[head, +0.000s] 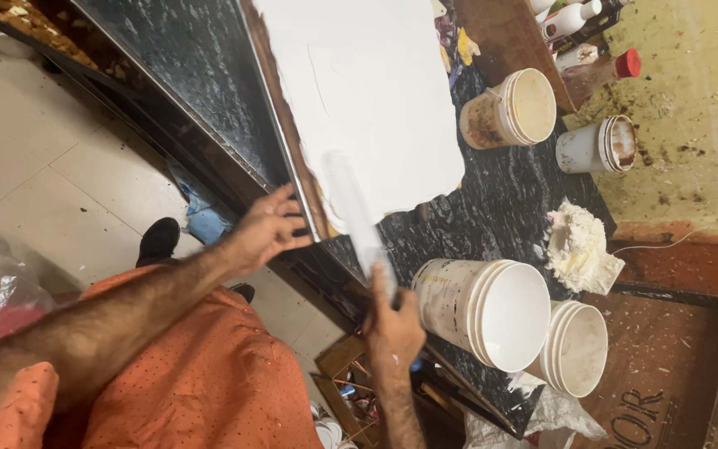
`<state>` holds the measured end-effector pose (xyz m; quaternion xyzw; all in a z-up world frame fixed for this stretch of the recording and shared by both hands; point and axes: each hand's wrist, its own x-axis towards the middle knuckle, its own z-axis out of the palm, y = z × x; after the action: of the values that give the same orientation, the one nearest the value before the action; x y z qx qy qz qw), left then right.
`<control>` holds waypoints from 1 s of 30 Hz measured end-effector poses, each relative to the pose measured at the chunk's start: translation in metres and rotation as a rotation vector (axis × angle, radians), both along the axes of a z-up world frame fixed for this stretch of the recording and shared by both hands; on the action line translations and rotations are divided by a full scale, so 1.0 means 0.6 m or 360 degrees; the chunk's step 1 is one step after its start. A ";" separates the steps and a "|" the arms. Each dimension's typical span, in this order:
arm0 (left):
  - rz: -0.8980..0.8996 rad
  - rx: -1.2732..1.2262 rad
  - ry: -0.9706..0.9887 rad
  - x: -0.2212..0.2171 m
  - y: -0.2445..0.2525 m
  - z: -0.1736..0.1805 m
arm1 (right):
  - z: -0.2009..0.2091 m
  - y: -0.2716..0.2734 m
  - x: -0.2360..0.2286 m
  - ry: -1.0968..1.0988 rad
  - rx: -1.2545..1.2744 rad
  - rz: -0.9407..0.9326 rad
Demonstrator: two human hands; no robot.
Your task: The person scoops a white paste from a bucket using a putty knife and spreads it evenly across a yellow rectangular board. The person repeatedly dips the tool into the bucket and smooths the paste over the board's surface.
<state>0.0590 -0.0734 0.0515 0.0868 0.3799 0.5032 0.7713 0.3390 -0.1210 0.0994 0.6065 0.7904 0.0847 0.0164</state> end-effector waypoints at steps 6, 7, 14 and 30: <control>-0.0842 0.0135 0.0434 0.038 0.014 -0.002 | 0.035 0.068 0.091 0.0321 0.0314 -0.0519; -0.0651 0.0087 0.0313 0.029 0.021 -0.006 | 0.041 0.073 0.101 0.0486 0.0374 -0.0421; 0.0190 0.0056 -0.0110 -0.050 0.026 -0.025 | 0.048 0.092 0.078 0.0891 0.0176 -0.0306; 0.0100 -0.0011 -0.0184 0.033 -0.025 -0.022 | 0.061 0.127 -0.091 0.0473 -0.0514 -0.0019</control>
<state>0.0787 -0.0881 0.0381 0.0429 0.3390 0.5301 0.7760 0.2844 -0.0450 0.1357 0.6065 0.7839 -0.1333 -0.0029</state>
